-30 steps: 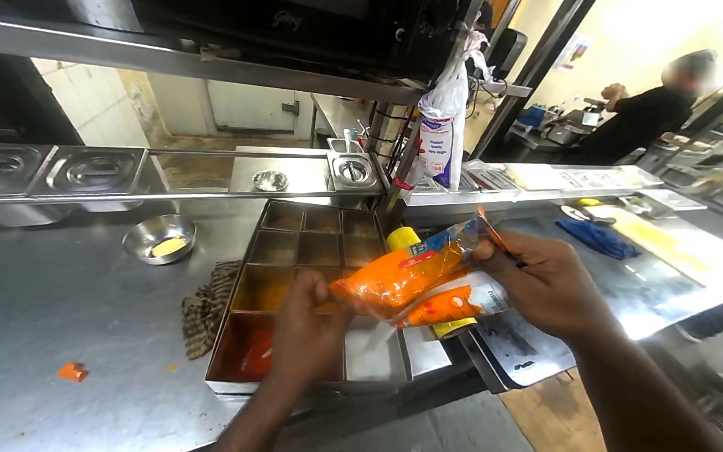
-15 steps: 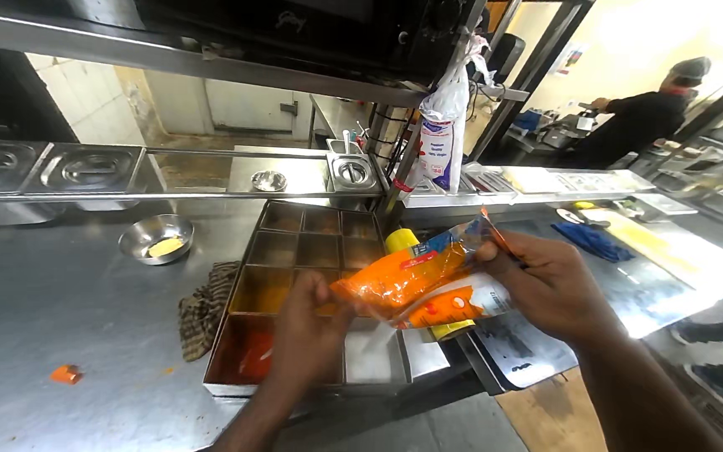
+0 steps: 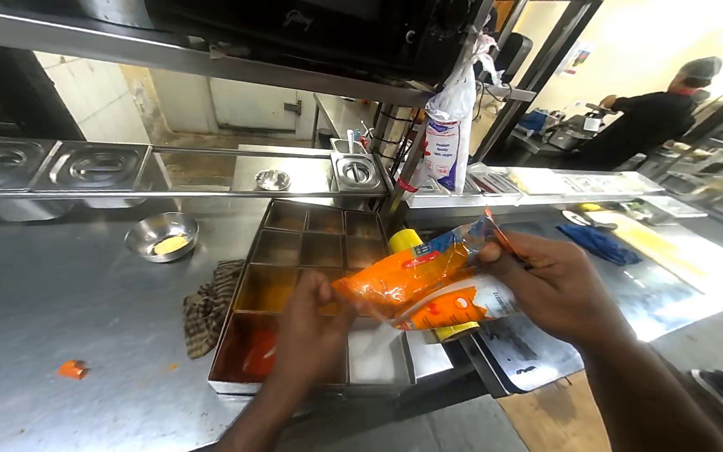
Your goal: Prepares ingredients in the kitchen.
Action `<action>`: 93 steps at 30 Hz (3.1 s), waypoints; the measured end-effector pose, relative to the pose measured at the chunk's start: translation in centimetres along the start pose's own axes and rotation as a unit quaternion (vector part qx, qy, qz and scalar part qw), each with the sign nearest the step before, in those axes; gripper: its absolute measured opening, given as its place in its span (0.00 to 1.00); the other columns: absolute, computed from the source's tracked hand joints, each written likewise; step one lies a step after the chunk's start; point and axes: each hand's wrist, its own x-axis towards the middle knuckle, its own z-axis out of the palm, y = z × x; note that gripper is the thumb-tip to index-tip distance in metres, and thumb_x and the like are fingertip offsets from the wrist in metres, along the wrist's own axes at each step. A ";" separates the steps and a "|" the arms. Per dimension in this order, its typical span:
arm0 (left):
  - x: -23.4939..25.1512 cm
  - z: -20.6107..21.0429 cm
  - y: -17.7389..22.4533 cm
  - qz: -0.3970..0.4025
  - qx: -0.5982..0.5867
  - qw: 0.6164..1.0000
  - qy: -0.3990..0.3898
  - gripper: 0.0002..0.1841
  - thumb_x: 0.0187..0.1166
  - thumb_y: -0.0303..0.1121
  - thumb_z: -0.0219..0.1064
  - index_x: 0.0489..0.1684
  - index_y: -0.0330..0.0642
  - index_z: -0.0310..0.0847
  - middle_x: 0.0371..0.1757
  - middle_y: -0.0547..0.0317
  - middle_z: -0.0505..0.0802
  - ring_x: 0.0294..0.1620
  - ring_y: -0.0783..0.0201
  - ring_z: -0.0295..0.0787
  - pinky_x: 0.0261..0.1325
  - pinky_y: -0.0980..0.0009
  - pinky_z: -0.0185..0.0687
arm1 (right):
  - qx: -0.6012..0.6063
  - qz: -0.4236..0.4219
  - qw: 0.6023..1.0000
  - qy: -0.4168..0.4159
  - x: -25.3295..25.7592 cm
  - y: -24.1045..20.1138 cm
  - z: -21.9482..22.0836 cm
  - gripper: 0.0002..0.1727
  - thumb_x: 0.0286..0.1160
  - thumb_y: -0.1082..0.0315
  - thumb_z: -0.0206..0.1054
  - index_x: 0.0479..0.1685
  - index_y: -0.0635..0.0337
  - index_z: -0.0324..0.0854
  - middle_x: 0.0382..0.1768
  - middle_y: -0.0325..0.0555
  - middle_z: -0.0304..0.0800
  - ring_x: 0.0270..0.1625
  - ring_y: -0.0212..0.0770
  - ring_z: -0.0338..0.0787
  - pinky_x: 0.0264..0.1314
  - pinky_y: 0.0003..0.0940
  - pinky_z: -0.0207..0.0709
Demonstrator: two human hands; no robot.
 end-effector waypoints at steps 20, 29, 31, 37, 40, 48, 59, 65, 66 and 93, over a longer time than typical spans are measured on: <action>-0.1 0.2 0.1 0.001 -0.004 1.000 0.002 0.19 0.63 0.33 0.82 0.35 0.51 0.70 0.30 0.69 0.92 0.34 0.69 0.92 0.38 0.67 0.90 | -0.027 -0.043 0.998 0.023 0.5 0.7 0.3 0.19 0.84 0.45 0.62 0.32 0.46 0.87 0.31 0.24 0.80 0.33 0.18 0.79 0.31 0.15 0.74; -0.2 0.3 -0.8 0.001 -0.019 1.000 0.002 0.19 0.62 0.32 0.82 0.36 0.51 0.70 0.31 0.68 0.92 0.37 0.68 0.93 0.41 0.66 0.90 | 0.017 -0.022 0.999 0.036 0.5 0.1 0.6 0.16 0.76 0.44 0.70 0.32 0.44 0.86 0.26 0.22 0.85 0.26 0.16 0.81 0.25 0.13 0.76; -0.2 0.4 -0.9 -0.004 -0.022 1.000 0.004 0.19 0.62 0.32 0.82 0.36 0.51 0.70 0.31 0.68 0.92 0.37 0.68 0.92 0.41 0.66 0.90 | 0.024 -0.013 0.999 0.046 0.5 0.0 0.7 0.17 0.75 0.42 0.71 0.32 0.44 0.85 0.25 0.22 0.84 0.24 0.17 0.80 0.23 0.14 0.75; -0.2 0.3 -0.8 0.000 -0.008 1.000 0.007 0.19 0.63 0.32 0.82 0.36 0.51 0.71 0.31 0.70 0.93 0.36 0.69 0.92 0.41 0.67 0.88 | 0.039 -0.016 0.997 0.070 0.5 0.0 0.8 0.18 0.76 0.43 0.71 0.31 0.46 0.84 0.24 0.22 0.82 0.23 0.15 0.78 0.23 0.12 0.72; -0.2 0.3 -0.6 0.008 -0.009 1.000 0.009 0.19 0.62 0.32 0.82 0.36 0.51 0.71 0.30 0.70 0.92 0.35 0.70 0.91 0.42 0.67 0.88 | 0.044 -0.022 0.996 0.075 0.5 0.0 0.8 0.18 0.76 0.43 0.71 0.31 0.46 0.84 0.24 0.21 0.82 0.23 0.15 0.78 0.23 0.11 0.72; -0.1 0.2 -0.3 0.010 -0.012 1.000 0.008 0.19 0.63 0.31 0.82 0.34 0.51 0.70 0.30 0.69 0.92 0.35 0.70 0.92 0.40 0.67 0.89 | 0.025 -0.023 0.996 0.083 0.6 -0.1 0.6 0.17 0.78 0.44 0.70 0.32 0.47 0.84 0.25 0.21 0.82 0.25 0.14 0.79 0.24 0.11 0.73; -0.1 0.2 -0.4 0.006 -0.010 1.000 0.010 0.19 0.62 0.33 0.82 0.34 0.52 0.71 0.30 0.69 0.92 0.35 0.69 0.92 0.41 0.67 0.89 | 0.021 -0.041 0.996 0.081 0.9 -0.5 0.4 0.17 0.81 0.47 0.67 0.37 0.50 0.88 0.31 0.23 0.87 0.32 0.14 0.83 0.33 0.11 0.78; 0.0 0.2 -0.2 0.002 -0.009 1.000 0.007 0.18 0.63 0.34 0.82 0.34 0.52 0.71 0.30 0.69 0.92 0.35 0.70 0.92 0.40 0.68 0.88 | 0.015 -0.049 0.995 0.085 1.1 -0.7 0.3 0.16 0.82 0.49 0.67 0.37 0.51 0.88 0.32 0.23 0.87 0.33 0.13 0.84 0.35 0.10 0.78; 0.0 0.2 -0.2 0.004 -0.011 1.000 0.008 0.18 0.63 0.33 0.82 0.34 0.52 0.71 0.30 0.69 0.92 0.35 0.70 0.92 0.40 0.68 0.89 | 0.015 -0.052 0.995 0.087 1.1 -0.7 0.3 0.16 0.82 0.49 0.67 0.37 0.51 0.88 0.32 0.24 0.88 0.34 0.14 0.84 0.36 0.11 0.79; -0.1 0.3 0.2 0.035 -0.019 0.999 0.026 0.19 0.62 0.33 0.82 0.34 0.51 0.70 0.30 0.70 0.92 0.36 0.70 0.91 0.43 0.68 0.87 | 0.023 -0.070 0.992 0.103 1.2 -0.7 0.0 0.16 0.82 0.49 0.67 0.38 0.52 0.88 0.34 0.25 0.88 0.36 0.15 0.85 0.39 0.12 0.80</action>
